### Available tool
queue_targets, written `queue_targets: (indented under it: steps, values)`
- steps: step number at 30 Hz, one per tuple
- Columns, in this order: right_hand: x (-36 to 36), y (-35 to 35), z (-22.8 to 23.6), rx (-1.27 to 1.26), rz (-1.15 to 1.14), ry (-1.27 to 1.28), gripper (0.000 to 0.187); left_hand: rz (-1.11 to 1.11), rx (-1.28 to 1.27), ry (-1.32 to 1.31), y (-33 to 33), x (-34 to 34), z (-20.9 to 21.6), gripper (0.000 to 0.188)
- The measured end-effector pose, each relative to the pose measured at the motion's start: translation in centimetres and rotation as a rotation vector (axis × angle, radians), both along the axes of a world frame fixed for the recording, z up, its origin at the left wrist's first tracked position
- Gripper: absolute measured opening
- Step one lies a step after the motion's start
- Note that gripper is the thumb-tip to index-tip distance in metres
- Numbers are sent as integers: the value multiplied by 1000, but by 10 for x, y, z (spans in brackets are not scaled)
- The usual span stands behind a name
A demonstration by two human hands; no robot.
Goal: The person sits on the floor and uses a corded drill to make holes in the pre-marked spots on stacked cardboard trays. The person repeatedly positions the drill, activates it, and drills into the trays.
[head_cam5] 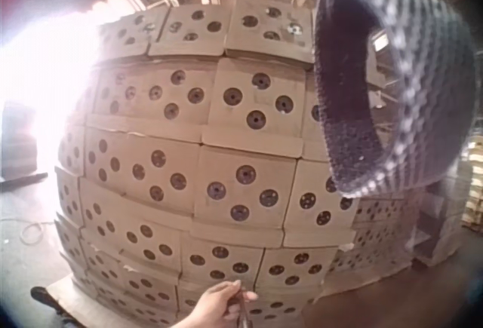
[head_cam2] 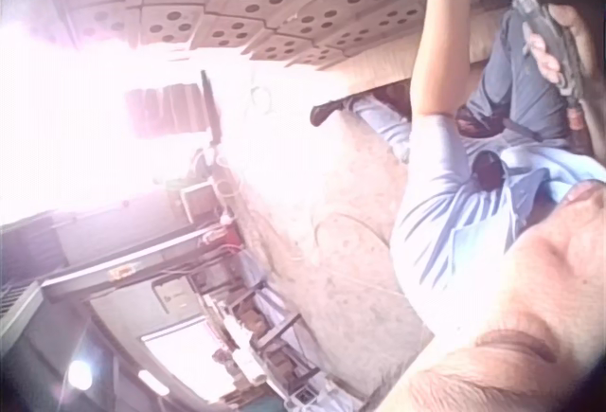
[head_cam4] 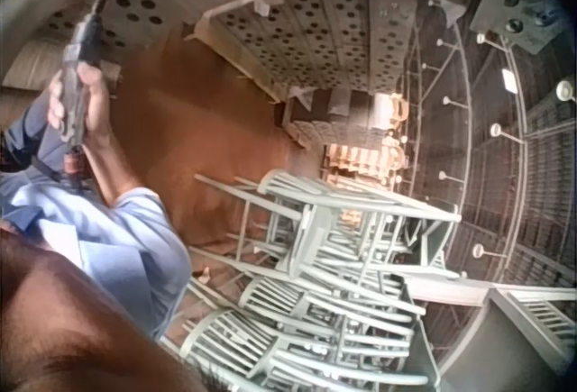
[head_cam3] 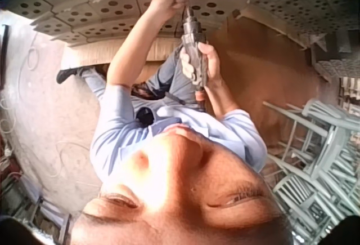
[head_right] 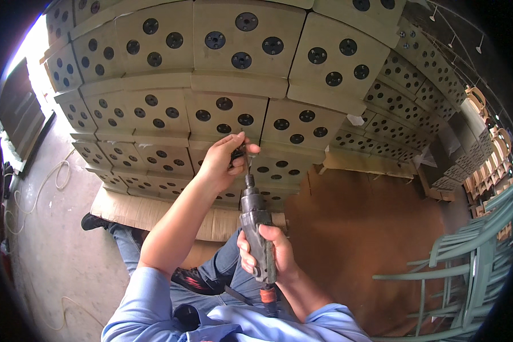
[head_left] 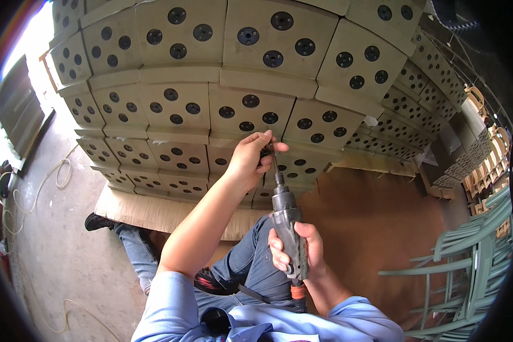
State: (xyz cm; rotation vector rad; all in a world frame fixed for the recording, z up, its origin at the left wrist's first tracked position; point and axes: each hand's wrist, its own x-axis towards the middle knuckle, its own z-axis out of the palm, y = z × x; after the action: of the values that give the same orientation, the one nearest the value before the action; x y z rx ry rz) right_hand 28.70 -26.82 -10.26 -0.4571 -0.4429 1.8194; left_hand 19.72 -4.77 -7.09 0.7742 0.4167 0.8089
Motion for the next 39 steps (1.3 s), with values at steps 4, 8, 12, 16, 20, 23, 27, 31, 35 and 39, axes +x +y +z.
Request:
queue_targets:
  steps: [4,8,12,16,20,23,27,31,35,39]
  values:
    - [-3,12,10,56,-26,94,51,1,4,19,3,12,2,15]
    - [-12,20,9,51,-70,196,59,39,-20,53,10,18,0,16]
    - [-20,25,14,16,-116,200,57,54,-19,47,11,19,0,16]
    - [-25,26,16,13,-129,203,56,57,-12,69,12,18,3,17]
    - [-27,26,21,-17,-150,172,54,61,-24,61,13,19,-2,18]
    - [-29,26,32,-72,-160,172,52,77,-40,68,10,18,0,19]
    - [-33,32,38,-126,-169,143,48,90,-77,74,3,10,-5,20]
    - [-31,40,37,-90,-164,169,45,127,-100,57,-1,5,-15,21]
    - [-28,47,35,-96,-167,163,44,149,-124,91,-9,0,-17,22]
    - [-29,51,36,-119,-181,139,41,180,-208,64,-15,-6,-38,22]
